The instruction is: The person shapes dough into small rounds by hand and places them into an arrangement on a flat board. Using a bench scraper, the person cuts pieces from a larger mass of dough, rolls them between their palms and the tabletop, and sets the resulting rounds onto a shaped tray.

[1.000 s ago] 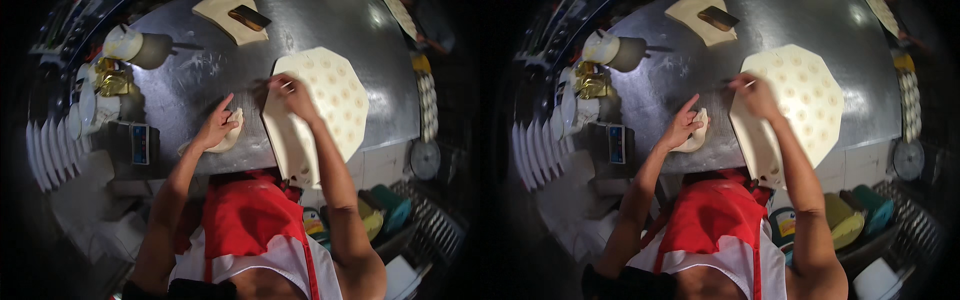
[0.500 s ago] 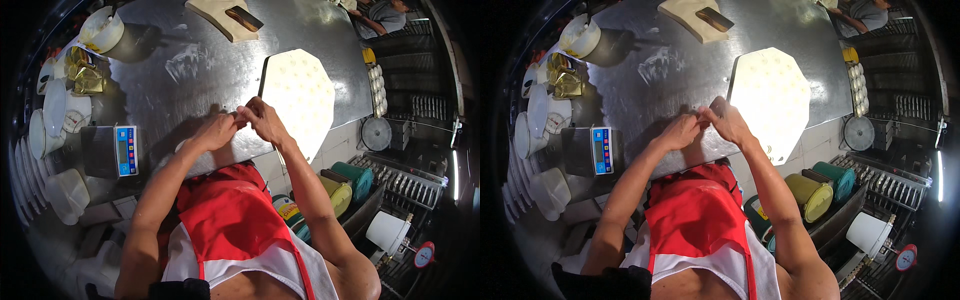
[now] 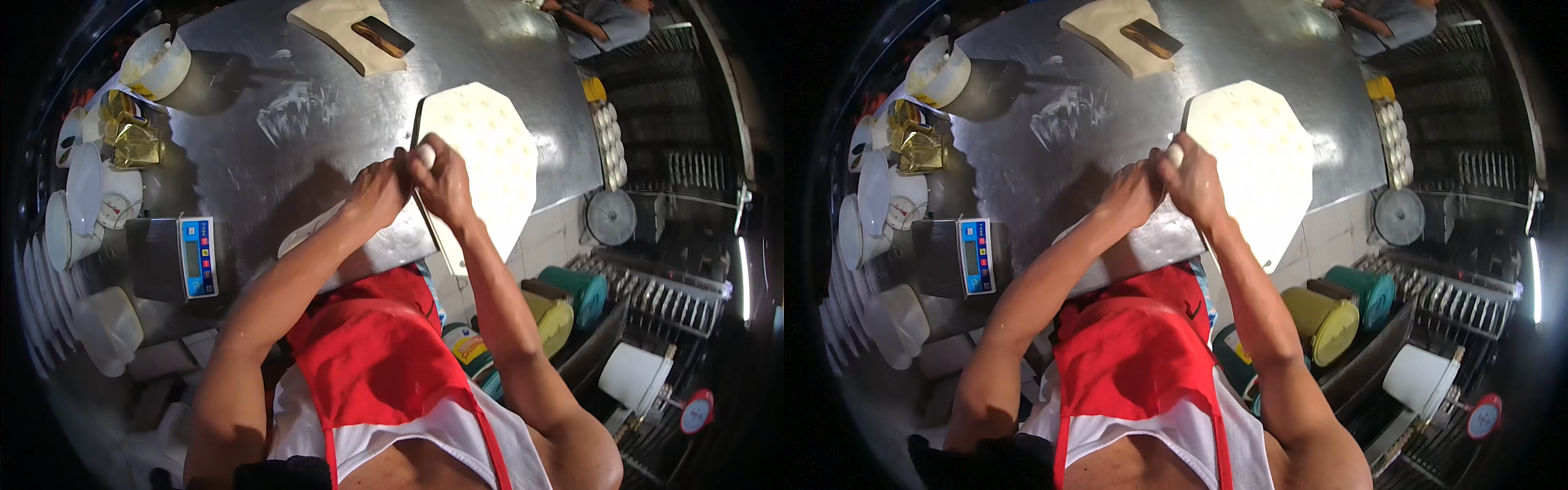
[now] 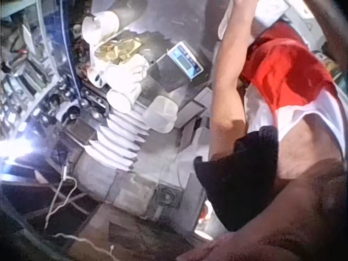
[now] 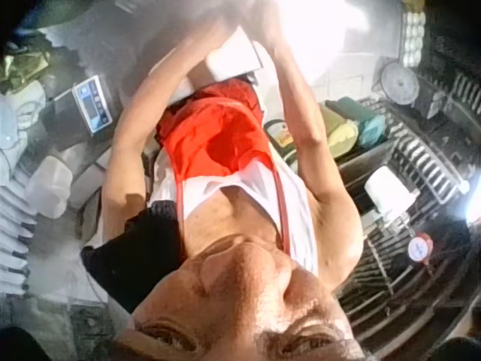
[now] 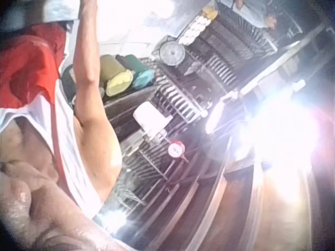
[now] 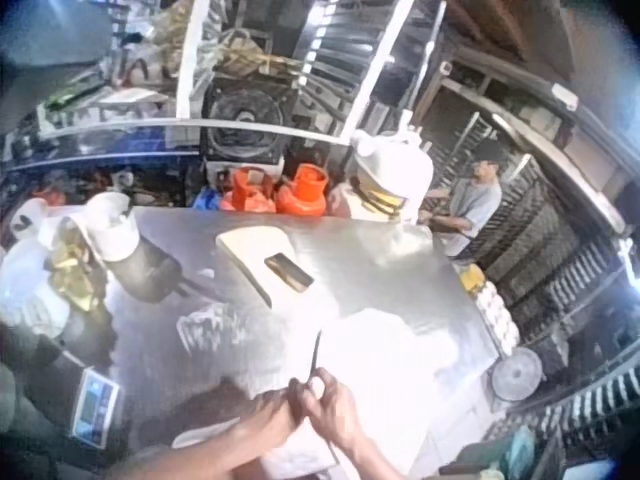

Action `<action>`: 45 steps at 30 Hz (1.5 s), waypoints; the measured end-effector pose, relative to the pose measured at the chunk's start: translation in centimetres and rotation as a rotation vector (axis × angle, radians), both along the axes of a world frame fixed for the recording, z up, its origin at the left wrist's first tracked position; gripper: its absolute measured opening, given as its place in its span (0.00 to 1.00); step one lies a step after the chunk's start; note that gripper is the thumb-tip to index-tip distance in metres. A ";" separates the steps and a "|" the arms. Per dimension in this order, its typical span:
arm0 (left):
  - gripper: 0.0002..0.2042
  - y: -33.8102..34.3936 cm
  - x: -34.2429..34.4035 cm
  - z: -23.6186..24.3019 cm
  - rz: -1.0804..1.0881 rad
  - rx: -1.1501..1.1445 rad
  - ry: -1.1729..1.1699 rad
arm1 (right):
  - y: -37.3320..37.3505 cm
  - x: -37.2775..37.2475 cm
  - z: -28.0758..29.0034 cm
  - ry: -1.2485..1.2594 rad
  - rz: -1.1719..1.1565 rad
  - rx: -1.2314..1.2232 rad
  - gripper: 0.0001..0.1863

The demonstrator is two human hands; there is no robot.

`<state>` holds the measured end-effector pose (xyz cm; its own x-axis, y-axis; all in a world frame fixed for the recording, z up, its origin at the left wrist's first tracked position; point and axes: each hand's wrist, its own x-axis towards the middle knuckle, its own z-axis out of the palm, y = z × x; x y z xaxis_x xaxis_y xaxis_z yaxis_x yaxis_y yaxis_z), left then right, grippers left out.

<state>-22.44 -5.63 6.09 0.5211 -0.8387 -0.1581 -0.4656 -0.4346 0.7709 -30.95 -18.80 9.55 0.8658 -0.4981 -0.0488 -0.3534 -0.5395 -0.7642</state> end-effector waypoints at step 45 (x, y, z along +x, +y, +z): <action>0.19 -9.3 1.3 -6.9 0.084 0.108 0.187 | -11.2 -1.4 -2.5 -0.093 0.085 0.223 0.11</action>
